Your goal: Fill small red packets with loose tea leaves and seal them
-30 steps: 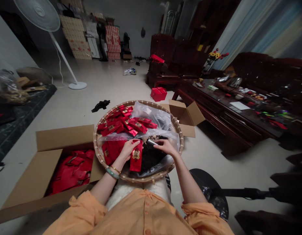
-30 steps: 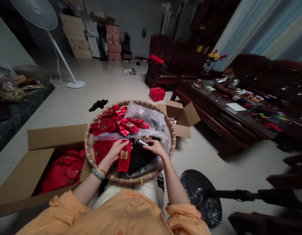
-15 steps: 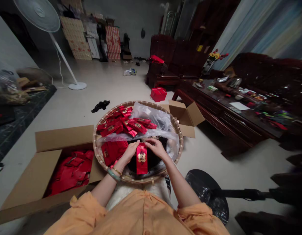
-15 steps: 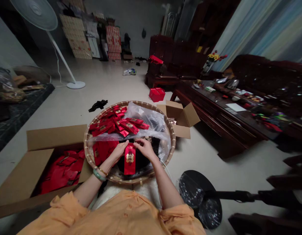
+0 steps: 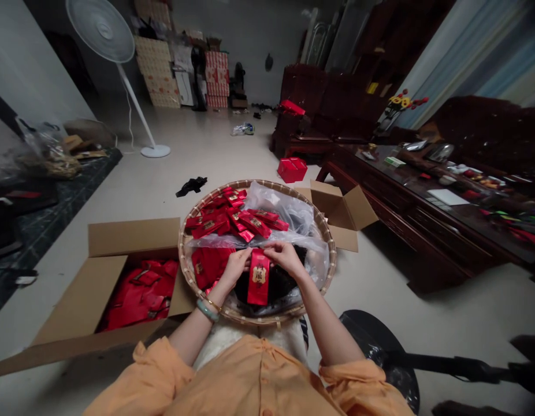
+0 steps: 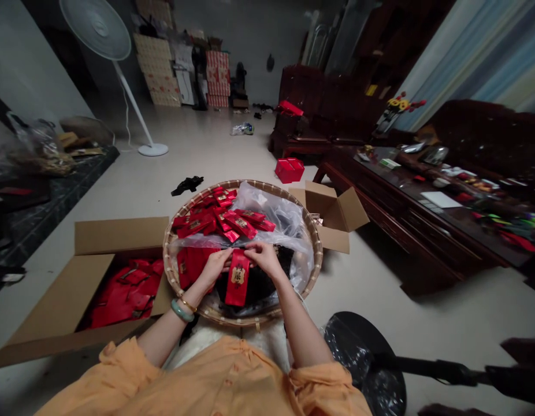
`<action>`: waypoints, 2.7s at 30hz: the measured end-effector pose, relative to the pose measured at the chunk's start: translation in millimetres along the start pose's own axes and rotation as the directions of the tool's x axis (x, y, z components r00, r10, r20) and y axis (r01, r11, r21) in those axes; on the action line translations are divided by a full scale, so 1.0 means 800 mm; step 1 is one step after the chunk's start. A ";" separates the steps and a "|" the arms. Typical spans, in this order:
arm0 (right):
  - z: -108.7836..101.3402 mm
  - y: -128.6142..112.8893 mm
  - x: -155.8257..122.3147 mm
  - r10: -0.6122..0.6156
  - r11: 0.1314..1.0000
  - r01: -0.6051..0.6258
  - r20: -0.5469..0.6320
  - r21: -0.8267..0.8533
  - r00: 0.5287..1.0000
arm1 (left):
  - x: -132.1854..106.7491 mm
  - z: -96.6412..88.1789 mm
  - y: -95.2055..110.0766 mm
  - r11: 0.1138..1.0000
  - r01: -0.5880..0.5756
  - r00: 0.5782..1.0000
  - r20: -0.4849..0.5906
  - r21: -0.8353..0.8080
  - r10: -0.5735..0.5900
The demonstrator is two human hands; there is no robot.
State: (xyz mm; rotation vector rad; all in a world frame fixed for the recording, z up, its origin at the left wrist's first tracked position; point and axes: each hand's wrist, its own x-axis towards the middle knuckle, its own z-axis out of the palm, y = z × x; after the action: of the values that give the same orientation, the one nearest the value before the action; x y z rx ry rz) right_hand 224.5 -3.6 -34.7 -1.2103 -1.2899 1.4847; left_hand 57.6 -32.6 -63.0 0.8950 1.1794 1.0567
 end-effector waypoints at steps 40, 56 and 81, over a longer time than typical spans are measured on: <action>0.021 0.072 -0.025 0.194 0.969 -0.204 0.084 0.142 0.977 | 0.006 -0.131 -0.039 0.689 0.165 0.823 -0.483 0.706 0.298; 0.063 0.066 -0.052 -0.437 0.780 0.507 0.260 -0.366 0.861 | -0.012 -0.041 -0.019 0.723 -0.042 0.955 -0.186 0.689 0.233; 0.036 0.036 -0.064 -0.557 0.762 0.355 -0.270 -0.542 0.785 | -0.050 -0.010 0.001 0.559 -0.346 0.924 0.171 0.753 0.341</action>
State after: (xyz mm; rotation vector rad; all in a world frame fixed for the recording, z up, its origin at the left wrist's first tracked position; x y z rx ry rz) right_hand 207.5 -63.6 -55.0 -1.2810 -1.5427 0.5130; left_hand 47.5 -70.8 -52.9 1.8852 1.5229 0.8133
